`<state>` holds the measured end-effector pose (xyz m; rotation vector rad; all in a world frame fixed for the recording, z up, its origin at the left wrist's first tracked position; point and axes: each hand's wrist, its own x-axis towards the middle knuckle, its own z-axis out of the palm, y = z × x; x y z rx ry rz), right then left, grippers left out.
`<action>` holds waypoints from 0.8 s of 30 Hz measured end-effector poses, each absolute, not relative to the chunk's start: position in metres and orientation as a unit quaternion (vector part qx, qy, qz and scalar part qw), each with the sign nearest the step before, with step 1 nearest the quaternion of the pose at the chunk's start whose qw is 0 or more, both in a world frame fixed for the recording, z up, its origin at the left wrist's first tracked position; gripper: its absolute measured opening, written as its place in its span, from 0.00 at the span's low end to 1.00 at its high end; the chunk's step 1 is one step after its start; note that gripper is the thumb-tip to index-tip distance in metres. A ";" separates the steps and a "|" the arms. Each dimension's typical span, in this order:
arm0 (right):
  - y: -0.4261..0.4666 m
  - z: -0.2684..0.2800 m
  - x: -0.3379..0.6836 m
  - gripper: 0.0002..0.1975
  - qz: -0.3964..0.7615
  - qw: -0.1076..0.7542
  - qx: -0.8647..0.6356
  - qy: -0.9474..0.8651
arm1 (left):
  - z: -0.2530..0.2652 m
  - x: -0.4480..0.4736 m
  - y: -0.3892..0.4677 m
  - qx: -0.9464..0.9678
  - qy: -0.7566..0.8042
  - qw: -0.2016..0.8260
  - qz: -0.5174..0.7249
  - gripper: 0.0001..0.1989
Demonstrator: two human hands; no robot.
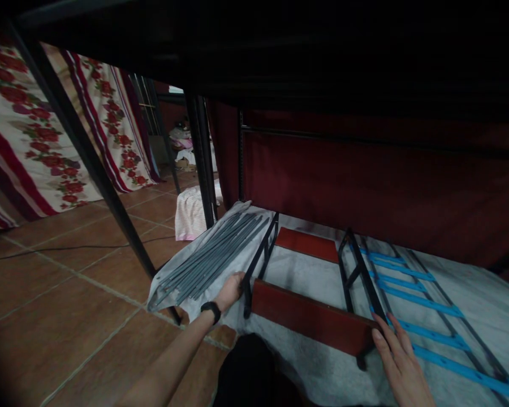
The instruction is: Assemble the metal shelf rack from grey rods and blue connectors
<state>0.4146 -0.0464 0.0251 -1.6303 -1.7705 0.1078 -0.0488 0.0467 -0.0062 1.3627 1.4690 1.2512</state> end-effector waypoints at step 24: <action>-0.027 0.076 0.358 0.21 0.057 0.434 -0.546 -0.714 | 0.103 -0.009 -0.057 0.157 0.387 0.651 0.634 0.10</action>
